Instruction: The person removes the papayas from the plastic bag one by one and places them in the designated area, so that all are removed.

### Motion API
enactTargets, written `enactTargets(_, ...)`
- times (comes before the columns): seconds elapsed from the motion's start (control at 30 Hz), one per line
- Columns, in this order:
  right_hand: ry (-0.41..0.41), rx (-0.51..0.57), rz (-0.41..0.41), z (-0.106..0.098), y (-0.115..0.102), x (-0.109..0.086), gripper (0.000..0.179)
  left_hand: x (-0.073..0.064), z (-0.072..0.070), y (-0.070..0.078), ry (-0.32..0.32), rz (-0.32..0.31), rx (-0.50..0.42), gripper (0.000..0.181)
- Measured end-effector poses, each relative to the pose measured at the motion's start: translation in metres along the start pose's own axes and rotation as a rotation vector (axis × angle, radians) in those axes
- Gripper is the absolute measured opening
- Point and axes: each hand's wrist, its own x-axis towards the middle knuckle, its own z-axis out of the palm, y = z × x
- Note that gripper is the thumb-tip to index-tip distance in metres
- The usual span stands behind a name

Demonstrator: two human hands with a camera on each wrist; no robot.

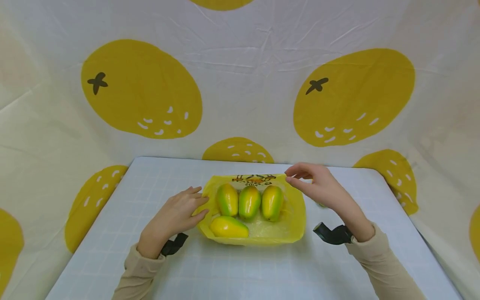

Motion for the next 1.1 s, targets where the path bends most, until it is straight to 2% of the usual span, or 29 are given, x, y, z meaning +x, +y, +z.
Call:
enactTargets(0.13,-0.085,-0.038,-0.050,0.008,-0.010,0.012,0.022,-0.001,0.000,0.000,0.005,0.002,0.003,0.031)
enactTargets(0.3,-0.196,-0.100,-0.073,0.021,-0.016,0.026,0.023,-0.001,-0.001,0.001,0.002,0.007,-0.003,0.031)
enactTargets(0.6,-0.354,-0.197,-0.015,0.051,-0.018,0.049,0.030,-0.001,0.000,0.000,-0.007,0.007,-0.014,0.030)
enactTargets(0.8,-0.373,-0.292,0.053,0.076,-0.009,0.060,0.032,-0.003,0.002,-0.003,-0.012,0.007,-0.010,0.030)
enactTargets(0.9,-0.375,-0.337,0.081,0.084,-0.004,0.059,0.027,-0.002,0.002,-0.003,-0.008,0.010,-0.007,0.030)
enactTargets(1.1,-0.357,-0.423,0.053,0.089,0.003,0.053,0.029,-0.002,0.000,-0.003,-0.006,0.012,-0.007,0.032)
